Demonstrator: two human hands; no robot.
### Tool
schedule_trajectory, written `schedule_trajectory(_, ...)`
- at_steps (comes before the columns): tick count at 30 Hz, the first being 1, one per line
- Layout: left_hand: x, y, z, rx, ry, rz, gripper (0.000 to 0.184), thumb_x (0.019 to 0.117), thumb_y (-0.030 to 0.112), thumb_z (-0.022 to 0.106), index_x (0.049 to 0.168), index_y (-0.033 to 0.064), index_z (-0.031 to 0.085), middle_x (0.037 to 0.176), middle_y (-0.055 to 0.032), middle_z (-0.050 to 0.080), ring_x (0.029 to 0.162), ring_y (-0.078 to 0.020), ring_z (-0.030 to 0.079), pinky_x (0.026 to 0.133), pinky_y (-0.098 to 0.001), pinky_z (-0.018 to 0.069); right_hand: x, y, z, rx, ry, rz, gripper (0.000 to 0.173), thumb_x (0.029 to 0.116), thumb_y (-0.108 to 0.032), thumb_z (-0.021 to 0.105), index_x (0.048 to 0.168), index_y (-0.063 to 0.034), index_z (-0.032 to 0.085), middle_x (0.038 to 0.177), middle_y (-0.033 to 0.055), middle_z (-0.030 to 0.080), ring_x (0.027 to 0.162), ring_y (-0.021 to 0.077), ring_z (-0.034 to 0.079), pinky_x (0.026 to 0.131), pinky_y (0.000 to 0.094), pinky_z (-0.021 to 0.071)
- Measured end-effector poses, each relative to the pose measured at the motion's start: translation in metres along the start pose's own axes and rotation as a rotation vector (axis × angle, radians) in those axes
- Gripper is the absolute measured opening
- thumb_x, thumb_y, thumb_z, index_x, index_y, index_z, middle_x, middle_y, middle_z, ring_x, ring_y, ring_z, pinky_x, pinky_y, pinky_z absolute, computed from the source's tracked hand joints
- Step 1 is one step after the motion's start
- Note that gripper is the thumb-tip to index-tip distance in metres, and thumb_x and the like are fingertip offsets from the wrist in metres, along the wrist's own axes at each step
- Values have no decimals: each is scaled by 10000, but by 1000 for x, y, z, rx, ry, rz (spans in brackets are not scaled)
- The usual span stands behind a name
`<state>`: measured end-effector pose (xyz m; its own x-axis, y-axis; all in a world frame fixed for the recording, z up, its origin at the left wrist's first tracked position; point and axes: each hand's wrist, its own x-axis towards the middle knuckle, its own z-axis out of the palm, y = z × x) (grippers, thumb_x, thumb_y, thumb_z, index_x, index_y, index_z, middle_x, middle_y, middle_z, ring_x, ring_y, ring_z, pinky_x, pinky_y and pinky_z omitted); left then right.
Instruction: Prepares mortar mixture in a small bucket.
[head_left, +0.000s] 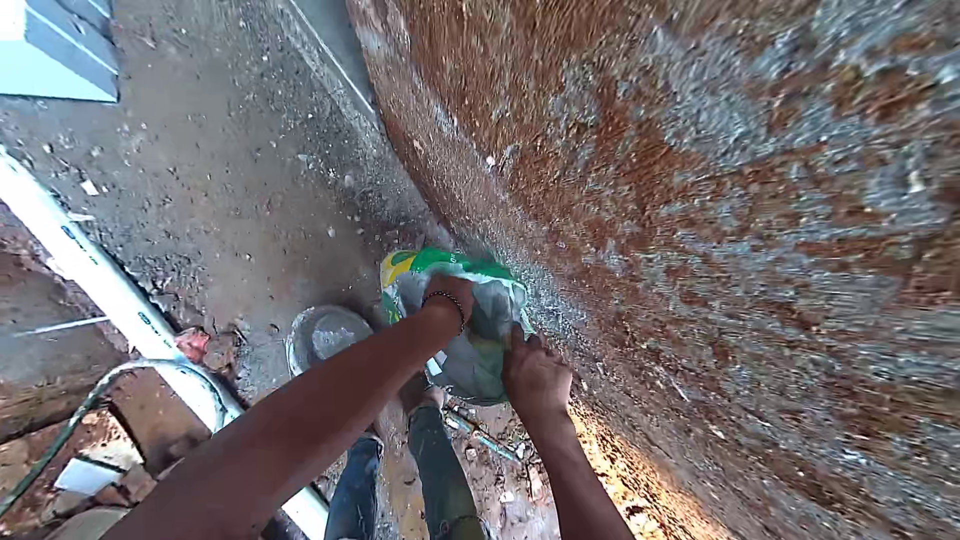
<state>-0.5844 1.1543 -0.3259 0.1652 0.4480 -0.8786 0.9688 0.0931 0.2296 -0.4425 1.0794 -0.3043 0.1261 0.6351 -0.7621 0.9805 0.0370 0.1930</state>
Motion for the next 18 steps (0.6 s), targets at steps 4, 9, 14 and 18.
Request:
schedule_trajectory(4,4,-12,-15,120,62,141,641,1044,17,462,1636,165,265,1440,-222,560,1230,-444,602,983,-583,504,-10,-4,-22,-104,-98,-62,509,1027,-165,499,1535,-176,471,1303,244,637,1097,460,668,820,620,546)
schedule_trajectory(9,3,-14,-19,148,45,175,700,1025,-5,491,1646,193,237,1446,-215,560,1219,-436,614,979,-579,505,32,-28,-11,-98,-98,-66,472,1046,-76,412,1516,-56,455,1325,290,603,1135,468,651,870,609,537)
schedule_trajectory(14,3,-20,-20,149,47,212,665,1039,5,469,1638,214,271,1425,-207,577,1197,-432,624,964,-582,507,75,-32,22,-14,-155,-130,436,1056,-187,451,1480,-98,499,1301,251,646,1162,447,655,892,632,532)
schedule_trajectory(18,-1,-24,-30,132,1,247,715,1000,-41,505,1637,185,272,1454,-228,550,1269,-443,582,1027,-596,470,81,-29,32,99,-212,-142,442,1022,-371,543,1405,-150,563,1267,206,676,1178,420,656,904,634,528)
